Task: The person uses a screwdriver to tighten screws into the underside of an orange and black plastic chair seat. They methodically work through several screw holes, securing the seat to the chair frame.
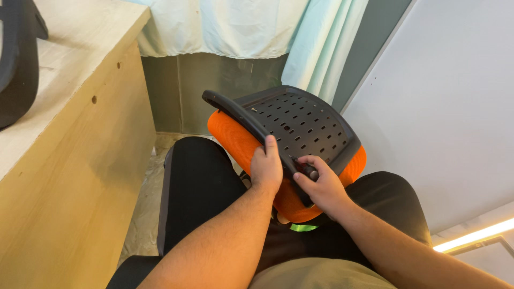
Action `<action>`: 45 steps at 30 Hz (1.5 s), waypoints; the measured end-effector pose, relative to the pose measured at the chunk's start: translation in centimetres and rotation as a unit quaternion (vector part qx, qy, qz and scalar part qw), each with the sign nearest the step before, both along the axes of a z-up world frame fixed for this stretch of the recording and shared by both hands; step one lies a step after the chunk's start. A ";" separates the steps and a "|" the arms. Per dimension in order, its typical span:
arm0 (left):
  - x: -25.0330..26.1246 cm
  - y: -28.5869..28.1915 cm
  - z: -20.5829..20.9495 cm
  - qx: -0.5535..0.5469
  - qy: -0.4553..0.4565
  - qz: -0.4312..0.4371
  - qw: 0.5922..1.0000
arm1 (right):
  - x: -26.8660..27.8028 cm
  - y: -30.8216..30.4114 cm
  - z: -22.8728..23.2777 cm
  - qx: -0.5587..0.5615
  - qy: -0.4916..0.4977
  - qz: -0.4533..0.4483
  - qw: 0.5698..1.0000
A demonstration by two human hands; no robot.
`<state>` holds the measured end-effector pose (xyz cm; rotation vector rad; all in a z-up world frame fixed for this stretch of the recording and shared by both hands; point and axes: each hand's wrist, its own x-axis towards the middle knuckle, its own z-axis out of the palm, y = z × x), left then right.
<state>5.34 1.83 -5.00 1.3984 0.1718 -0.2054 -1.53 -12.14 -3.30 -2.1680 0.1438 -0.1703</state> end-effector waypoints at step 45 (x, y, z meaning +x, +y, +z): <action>-4.3 1.5 5.6 0.604 -0.365 -0.312 0.636 | -0.4 -4.1 1.7 0.201 -0.210 -0.112 0.950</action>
